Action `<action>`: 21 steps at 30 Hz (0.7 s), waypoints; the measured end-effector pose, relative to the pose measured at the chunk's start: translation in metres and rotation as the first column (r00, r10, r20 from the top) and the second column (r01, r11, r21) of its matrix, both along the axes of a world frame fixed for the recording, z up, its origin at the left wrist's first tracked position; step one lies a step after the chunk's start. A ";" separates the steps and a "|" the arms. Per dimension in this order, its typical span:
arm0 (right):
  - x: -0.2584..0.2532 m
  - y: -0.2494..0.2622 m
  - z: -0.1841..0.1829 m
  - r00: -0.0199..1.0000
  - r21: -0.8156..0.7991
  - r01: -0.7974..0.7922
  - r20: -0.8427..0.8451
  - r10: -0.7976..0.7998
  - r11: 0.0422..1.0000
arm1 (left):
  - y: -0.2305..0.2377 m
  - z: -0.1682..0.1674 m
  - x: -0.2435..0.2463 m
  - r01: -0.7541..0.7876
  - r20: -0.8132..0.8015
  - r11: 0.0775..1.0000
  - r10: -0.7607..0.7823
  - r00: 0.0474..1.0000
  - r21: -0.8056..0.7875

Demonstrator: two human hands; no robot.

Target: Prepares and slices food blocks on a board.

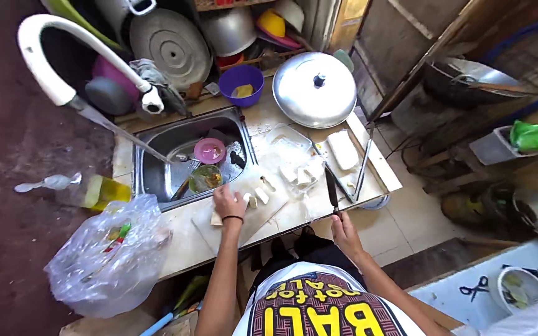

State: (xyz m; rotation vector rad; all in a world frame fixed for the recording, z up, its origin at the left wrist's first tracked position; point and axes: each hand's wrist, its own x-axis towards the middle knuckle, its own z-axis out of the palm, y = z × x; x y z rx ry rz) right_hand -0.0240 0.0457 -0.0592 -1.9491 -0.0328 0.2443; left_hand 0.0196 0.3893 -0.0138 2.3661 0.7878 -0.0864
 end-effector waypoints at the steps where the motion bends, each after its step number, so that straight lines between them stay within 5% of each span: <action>1: 0.003 -0.005 0.003 0.998 0.049 0.060 -0.035 -0.058 0.997 | -0.023 -0.002 0.018 0.126 0.046 0.990 -0.123 0.991 -0.065; 5: 0.016 -0.018 0.014 0.985 0.147 0.163 -0.073 -0.153 0.976 | -0.117 -0.017 0.080 0.456 0.135 0.851 -0.436 0.890 -0.262; 10: 0.028 -0.042 0.009 0.997 0.102 0.072 0.000 -0.072 0.992 | -0.170 -0.021 0.112 0.461 0.108 0.853 -0.449 0.887 -0.243; 16: 0.033 -0.074 -0.001 0.992 0.031 0.122 0.034 -0.123 0.992 | -0.173 -0.017 0.113 0.452 0.012 0.879 -0.456 0.890 -0.155; 21: 0.039 -0.106 0.003 0.954 0.064 0.297 0.011 -0.299 0.953 | -0.187 -0.022 0.122 0.374 0.281 0.927 -0.360 0.890 0.003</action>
